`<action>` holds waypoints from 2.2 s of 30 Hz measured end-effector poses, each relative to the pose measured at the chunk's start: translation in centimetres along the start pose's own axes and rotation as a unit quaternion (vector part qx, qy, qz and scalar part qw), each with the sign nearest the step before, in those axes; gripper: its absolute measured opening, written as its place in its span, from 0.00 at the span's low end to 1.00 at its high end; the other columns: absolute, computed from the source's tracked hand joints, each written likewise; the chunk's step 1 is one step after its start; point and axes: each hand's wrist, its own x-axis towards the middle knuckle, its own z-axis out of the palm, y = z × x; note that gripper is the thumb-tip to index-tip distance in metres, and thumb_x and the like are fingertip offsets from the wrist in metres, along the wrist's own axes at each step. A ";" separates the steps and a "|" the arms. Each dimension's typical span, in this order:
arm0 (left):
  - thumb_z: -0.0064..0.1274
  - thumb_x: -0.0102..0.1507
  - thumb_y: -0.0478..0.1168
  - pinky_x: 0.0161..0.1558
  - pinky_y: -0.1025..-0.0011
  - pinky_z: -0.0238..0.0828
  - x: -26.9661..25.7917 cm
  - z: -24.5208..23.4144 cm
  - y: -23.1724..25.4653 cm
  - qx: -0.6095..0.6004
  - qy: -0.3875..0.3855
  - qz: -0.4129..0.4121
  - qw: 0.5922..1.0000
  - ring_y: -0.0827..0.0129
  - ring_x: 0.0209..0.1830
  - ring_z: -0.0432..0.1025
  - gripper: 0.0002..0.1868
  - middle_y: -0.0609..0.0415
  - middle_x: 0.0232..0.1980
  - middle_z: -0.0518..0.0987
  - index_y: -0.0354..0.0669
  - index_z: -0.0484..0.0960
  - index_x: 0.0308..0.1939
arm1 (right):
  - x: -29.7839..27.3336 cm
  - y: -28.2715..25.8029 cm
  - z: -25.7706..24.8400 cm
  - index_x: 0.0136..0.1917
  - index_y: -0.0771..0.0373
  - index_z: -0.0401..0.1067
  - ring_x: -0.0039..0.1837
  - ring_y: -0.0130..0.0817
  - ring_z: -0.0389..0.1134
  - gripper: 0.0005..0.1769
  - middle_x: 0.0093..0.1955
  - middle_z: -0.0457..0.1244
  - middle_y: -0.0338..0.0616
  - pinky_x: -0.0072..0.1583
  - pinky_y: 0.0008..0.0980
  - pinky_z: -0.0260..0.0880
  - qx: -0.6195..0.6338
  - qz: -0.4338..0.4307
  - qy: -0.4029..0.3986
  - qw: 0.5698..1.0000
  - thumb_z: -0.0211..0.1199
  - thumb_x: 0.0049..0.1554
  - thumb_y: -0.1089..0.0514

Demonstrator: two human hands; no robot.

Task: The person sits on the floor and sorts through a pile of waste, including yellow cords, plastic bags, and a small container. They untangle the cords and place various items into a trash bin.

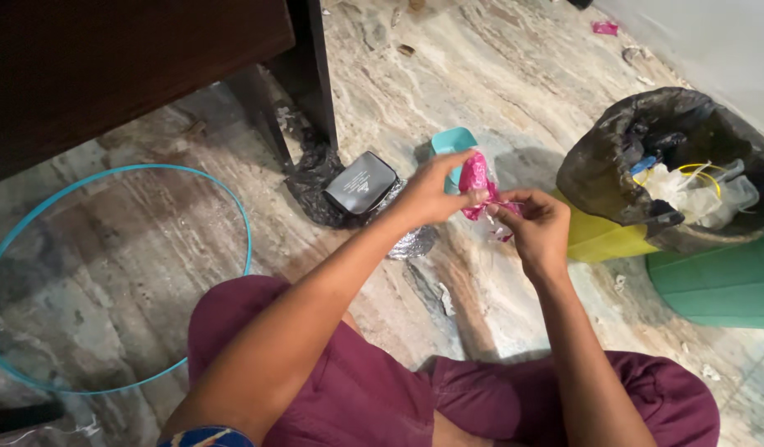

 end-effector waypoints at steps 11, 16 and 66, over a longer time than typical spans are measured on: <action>0.61 0.59 0.24 0.37 0.73 0.75 -0.3 1.6 -0.2 -0.268 -0.038 -0.305 0.913 0.73 0.37 0.77 0.11 0.52 0.40 0.86 0.33 0.88 0.44 | -0.6 -3.1 -0.1 0.55 0.74 0.70 0.56 0.30 0.65 0.11 0.57 0.66 0.41 0.55 0.32 0.67 0.058 -0.048 -0.017 0.997 0.66 0.65 0.64; 0.60 0.55 0.22 0.42 0.75 0.78 -1.3 2.4 1.7 -0.311 -0.089 -0.256 0.911 0.71 0.42 0.80 0.15 0.50 0.45 0.86 0.34 0.87 0.45 | -0.4 -4.3 -0.5 0.66 0.65 0.71 0.52 0.30 0.71 0.25 0.54 0.70 0.44 0.54 0.31 0.74 0.134 0.040 -0.011 0.990 0.64 0.55 0.71; 0.53 0.64 0.26 0.39 0.78 0.73 -0.2 3.5 2.1 -0.304 -0.147 -0.278 0.899 0.76 0.39 0.77 0.17 0.47 0.45 0.85 0.31 0.79 0.58 | -0.9 -3.5 0.1 0.47 0.72 0.76 0.50 0.34 0.73 0.12 0.50 0.72 0.46 0.53 0.31 0.76 -0.086 -0.064 0.023 0.994 0.70 0.49 0.77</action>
